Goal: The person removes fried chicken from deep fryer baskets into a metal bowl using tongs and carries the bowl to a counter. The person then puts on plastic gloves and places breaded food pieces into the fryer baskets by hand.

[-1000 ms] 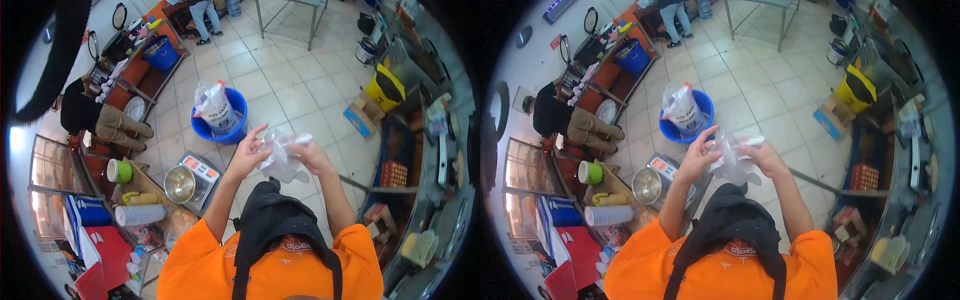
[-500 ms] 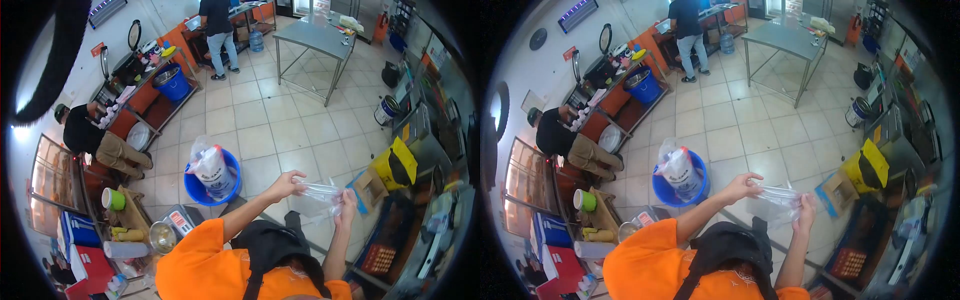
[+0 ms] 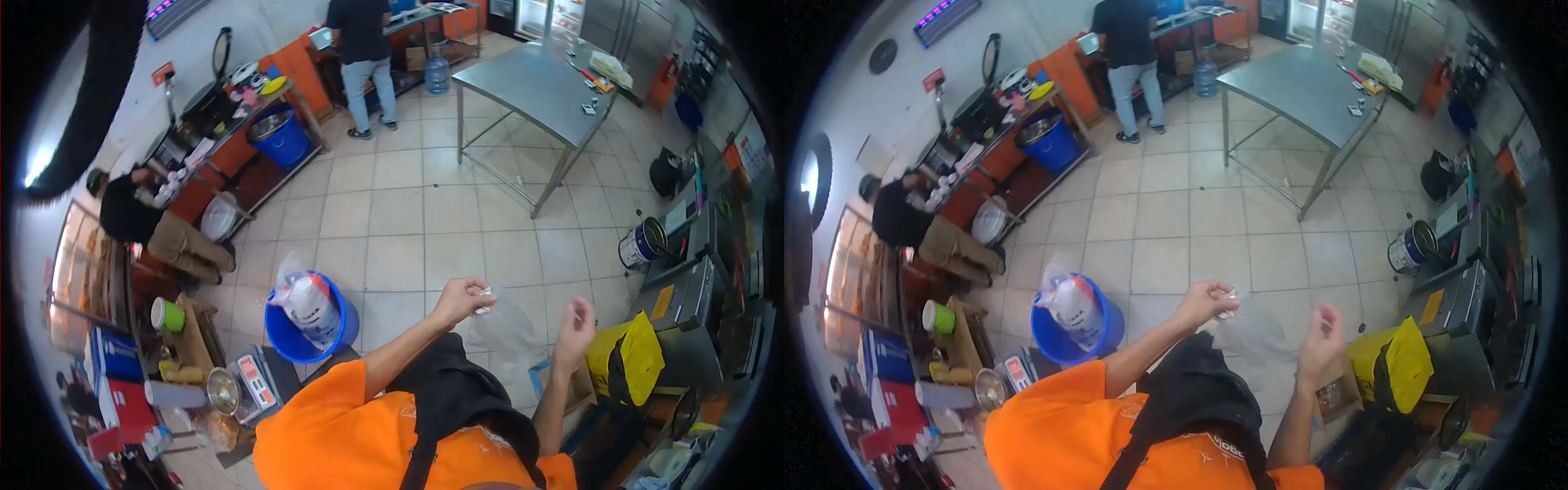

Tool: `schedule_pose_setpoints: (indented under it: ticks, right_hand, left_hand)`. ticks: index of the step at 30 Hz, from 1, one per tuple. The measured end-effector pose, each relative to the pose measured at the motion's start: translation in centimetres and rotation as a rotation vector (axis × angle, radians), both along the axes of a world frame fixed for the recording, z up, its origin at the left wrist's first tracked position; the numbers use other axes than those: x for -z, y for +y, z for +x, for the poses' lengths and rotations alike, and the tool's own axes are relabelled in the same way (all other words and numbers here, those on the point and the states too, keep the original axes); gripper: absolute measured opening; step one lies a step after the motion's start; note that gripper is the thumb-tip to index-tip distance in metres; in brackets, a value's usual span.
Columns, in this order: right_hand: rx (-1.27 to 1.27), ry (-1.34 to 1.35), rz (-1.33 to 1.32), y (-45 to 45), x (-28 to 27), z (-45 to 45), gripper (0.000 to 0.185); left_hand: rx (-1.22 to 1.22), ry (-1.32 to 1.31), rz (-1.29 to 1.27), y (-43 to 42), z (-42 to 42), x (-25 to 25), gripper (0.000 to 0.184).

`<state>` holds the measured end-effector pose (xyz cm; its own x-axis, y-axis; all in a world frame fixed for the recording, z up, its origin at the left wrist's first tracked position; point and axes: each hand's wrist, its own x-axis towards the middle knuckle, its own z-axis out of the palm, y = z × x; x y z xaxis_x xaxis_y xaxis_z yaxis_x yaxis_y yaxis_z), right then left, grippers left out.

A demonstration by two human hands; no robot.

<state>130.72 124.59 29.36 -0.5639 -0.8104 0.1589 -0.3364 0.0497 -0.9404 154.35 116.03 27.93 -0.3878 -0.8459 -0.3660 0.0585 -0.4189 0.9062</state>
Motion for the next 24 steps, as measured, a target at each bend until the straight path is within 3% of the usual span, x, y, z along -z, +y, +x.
schedule_pose_setpoints:
  ticks: [2, 5, 6, 9, 11, 16, 19, 24]
  right_hand:
    - [-0.249, -0.054, 0.101, -4.8, -0.4, -1.1, 0.031]
    - [-0.347, 0.121, -0.067, -12.7, -2.2, -2.5, 0.031]
    - [-0.387, 0.03, -0.072, -15.0, -1.7, -3.9, 0.03]
    - [-0.511, -0.238, 0.002, -21.5, 0.6, -9.0, 0.028]
    - [-0.585, -0.424, 0.17, -24.4, 1.2, -13.7, 0.027]
    - [-0.218, -0.546, 0.069, -29.4, -0.4, -24.2, 0.015]
    - [-0.087, -0.537, 0.04, -32.0, -0.4, -30.5, 0.011]
    - [0.015, -0.469, 0.072, -36.5, 0.7, -41.6, 0.018]
  left_hand:
    - [-0.003, 0.133, -0.005, -4.0, -3.2, 0.3, 0.033]
    - [0.215, -0.068, -0.09, -10.8, -7.3, -1.1, 0.023]
    - [0.332, -0.115, -0.267, -13.5, -8.8, -0.8, 0.015]
    - [0.408, -0.251, -0.21, -20.6, -15.1, -3.9, 0.014]
    - [0.458, -0.172, -0.219, -25.7, -19.4, -4.1, 0.015]
    - [0.877, -0.112, -0.143, -36.8, -30.5, -3.8, 0.015]
    - [0.933, -0.038, -0.065, -41.0, -38.5, -3.1, 0.014]
    - [1.086, -0.211, -0.111, -46.7, -51.2, -3.8, 0.012]
